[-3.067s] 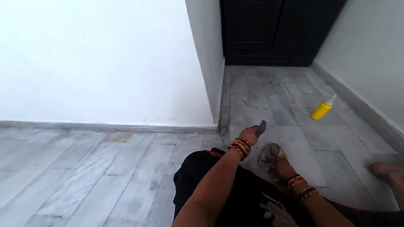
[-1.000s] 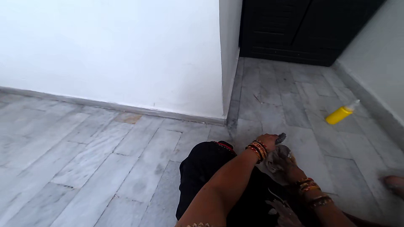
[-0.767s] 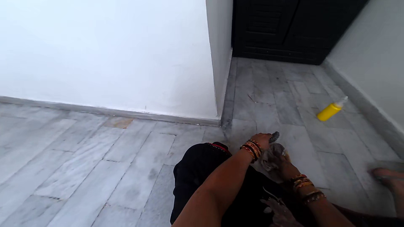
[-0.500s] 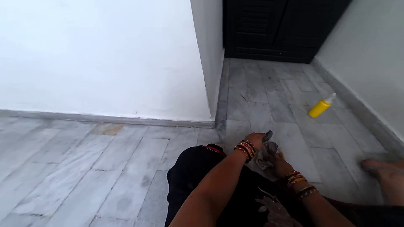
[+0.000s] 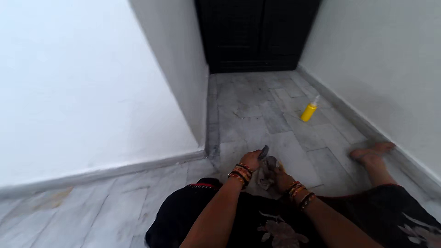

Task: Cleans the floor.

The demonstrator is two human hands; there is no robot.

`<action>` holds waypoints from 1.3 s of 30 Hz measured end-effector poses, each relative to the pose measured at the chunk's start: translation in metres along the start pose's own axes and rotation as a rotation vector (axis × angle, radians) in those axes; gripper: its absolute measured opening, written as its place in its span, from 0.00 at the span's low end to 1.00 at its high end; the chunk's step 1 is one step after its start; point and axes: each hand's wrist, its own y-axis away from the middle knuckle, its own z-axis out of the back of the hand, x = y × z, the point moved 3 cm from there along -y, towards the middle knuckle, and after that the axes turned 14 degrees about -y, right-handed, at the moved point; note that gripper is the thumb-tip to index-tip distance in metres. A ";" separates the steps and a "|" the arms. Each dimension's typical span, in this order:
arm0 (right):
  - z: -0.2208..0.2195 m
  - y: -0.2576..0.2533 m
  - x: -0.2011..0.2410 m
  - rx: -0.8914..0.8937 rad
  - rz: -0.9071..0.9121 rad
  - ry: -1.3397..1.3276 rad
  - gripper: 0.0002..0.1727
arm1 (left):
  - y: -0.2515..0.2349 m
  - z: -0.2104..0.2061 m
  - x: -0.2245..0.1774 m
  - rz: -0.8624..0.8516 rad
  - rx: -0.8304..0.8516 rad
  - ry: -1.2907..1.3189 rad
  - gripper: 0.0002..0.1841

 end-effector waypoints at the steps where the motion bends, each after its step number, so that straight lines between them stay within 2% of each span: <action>1: -0.001 0.000 -0.001 -0.012 0.012 -0.011 0.29 | -0.002 0.001 0.000 -0.004 0.006 -0.019 0.23; 11: -0.004 -0.001 -0.001 -0.049 0.067 -0.058 0.26 | -0.007 0.002 0.006 0.009 0.021 -0.042 0.25; 39: -0.006 0.001 0.001 -0.043 0.072 -0.058 0.28 | -0.007 0.000 0.007 0.029 0.030 -0.063 0.25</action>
